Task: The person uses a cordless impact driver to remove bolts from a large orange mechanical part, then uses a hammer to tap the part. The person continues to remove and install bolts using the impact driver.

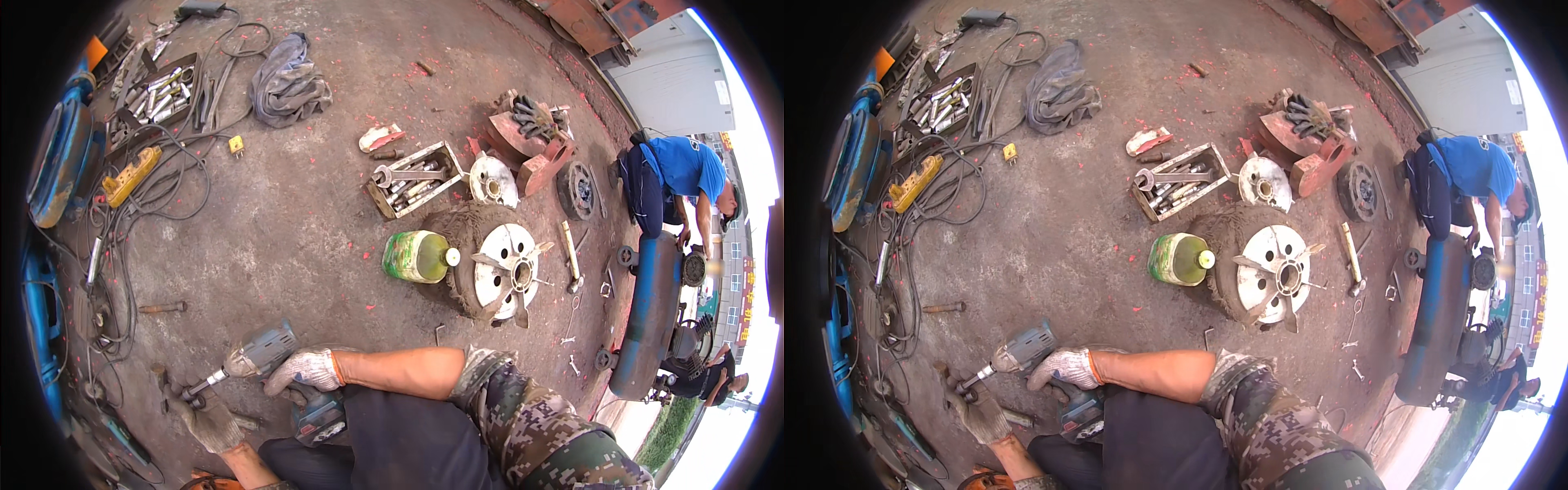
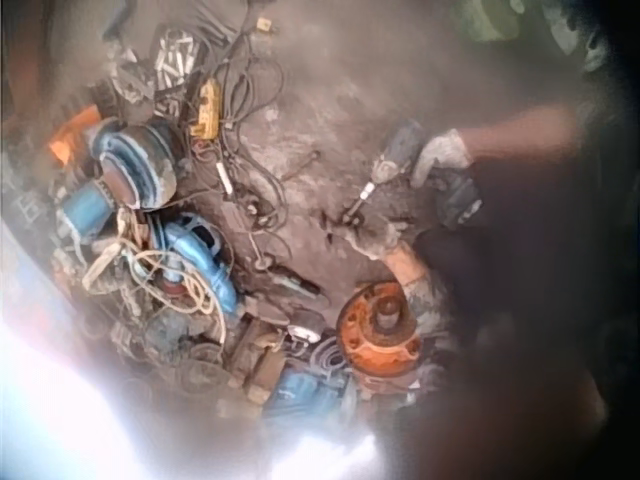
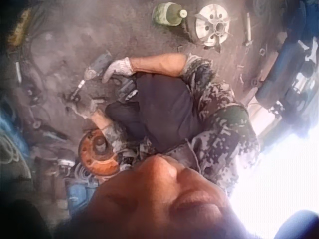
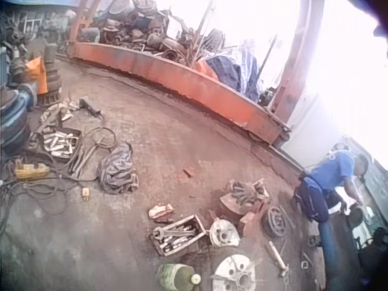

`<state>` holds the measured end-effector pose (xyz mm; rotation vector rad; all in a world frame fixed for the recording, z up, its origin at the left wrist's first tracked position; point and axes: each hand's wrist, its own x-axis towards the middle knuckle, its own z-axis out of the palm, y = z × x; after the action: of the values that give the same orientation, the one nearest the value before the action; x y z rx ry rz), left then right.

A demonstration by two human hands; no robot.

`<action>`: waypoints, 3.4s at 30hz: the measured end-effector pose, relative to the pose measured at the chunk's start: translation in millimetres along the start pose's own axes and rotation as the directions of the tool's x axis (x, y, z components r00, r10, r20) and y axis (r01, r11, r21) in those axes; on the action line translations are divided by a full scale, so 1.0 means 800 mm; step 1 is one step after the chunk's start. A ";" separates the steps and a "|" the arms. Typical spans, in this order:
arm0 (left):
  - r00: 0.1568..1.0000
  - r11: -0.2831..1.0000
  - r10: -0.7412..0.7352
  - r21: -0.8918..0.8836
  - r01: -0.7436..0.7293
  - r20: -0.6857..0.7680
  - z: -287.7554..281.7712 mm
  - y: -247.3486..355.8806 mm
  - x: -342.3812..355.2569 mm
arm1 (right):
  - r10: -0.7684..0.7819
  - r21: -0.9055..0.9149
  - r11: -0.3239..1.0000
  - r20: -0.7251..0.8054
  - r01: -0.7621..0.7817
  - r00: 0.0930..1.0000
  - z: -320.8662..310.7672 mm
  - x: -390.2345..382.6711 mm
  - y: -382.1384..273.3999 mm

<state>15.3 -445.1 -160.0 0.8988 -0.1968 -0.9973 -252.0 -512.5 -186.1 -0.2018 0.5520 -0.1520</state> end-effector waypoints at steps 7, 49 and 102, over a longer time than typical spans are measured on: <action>0.990 0.995 -0.093 -0.029 0.091 -0.104 -0.028 -0.004 0.006 | -0.079 0.103 0.991 -0.032 0.082 0.996 -0.004 0.025 0.045; 0.852 0.804 -0.516 -0.397 0.442 -0.096 0.062 -0.021 -0.038 | -0.782 -0.369 -0.408 -0.331 -0.835 0.528 -0.218 -0.134 -0.430; 0.913 0.854 -0.403 -0.386 0.350 -0.065 0.015 0.040 -0.089 | -0.319 -0.850 -0.114 0.522 0.515 0.791 0.110 0.085 -0.035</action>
<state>-10.3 -388.4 -111.5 0.6692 0.2983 -1.2775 -150.3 -539.9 -140.5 -1.8907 0.3072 -0.3751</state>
